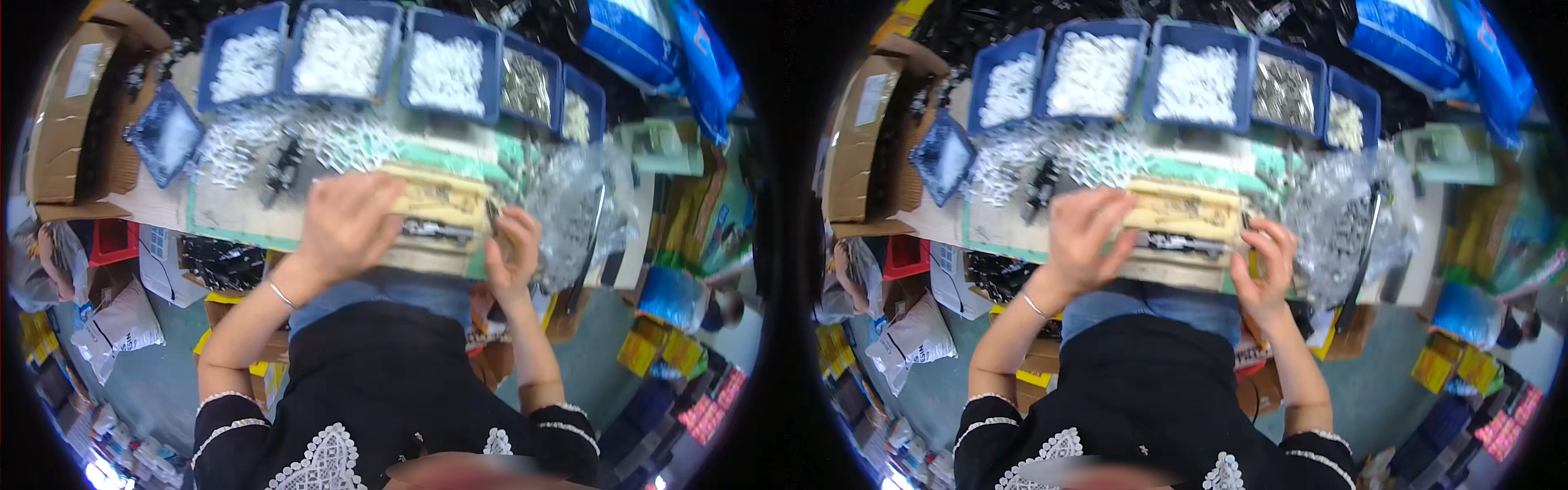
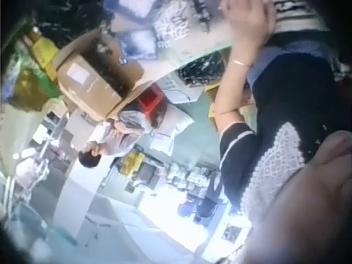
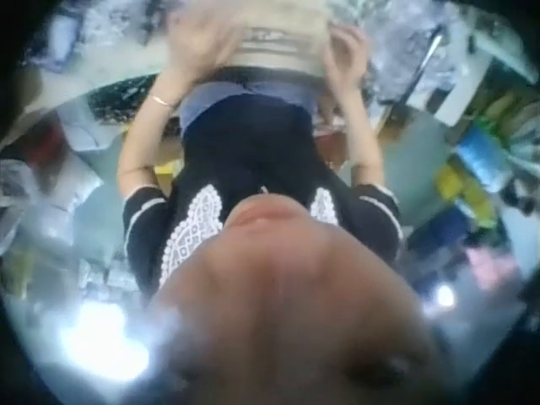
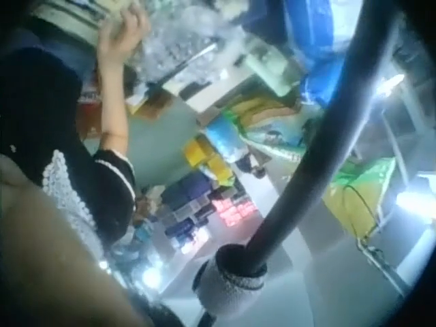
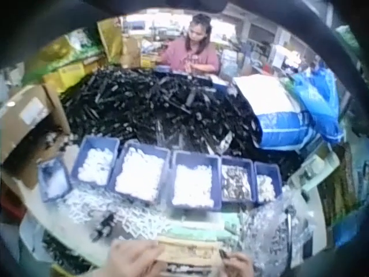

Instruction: The person assembles small plastic components, pins, and brackets from bins using a manual screwdriver and pliers.

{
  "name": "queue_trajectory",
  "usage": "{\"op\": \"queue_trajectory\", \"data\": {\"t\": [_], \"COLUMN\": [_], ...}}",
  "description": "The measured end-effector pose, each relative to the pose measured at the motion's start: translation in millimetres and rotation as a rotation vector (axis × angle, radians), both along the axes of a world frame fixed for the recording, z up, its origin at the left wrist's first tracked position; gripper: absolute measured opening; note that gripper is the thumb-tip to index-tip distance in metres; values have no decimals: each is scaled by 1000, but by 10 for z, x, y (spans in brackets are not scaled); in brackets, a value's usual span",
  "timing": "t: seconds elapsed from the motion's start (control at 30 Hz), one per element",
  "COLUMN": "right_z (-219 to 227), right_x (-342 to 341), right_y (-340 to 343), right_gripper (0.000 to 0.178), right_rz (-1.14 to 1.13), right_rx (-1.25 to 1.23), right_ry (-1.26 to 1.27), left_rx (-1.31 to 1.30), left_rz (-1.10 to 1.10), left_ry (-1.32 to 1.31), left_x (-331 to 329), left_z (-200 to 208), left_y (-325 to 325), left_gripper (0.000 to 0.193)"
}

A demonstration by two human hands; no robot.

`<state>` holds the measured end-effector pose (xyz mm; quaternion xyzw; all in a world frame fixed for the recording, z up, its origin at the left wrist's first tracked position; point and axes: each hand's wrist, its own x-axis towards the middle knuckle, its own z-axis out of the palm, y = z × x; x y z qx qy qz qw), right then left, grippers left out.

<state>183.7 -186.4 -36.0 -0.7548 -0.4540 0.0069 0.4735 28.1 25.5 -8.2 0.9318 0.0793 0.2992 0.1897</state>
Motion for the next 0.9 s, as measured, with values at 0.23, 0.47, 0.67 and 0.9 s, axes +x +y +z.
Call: {"op": "queue_trajectory", "data": {"t": [0.23,0.47,0.67,0.9], "right_z": [68,159,159,367], "right_x": [-63,-44,-1,0], "right_y": [78,223,274,502], "right_gripper": [24,20,18,19], "right_rz": [13,-69,-78,58], "right_rx": [20,24,-4,-47], "right_ry": [52,42,39,-57], "left_rx": [60,-176,-55,-54], "left_rz": [483,679,629,568], "left_ry": [24,771,684,555], "left_x": [370,885,846,725], "left_z": [306,182,68,150], "left_y": [2306,3387,3608,3636], "left_gripper": [24,34,37,27]}}
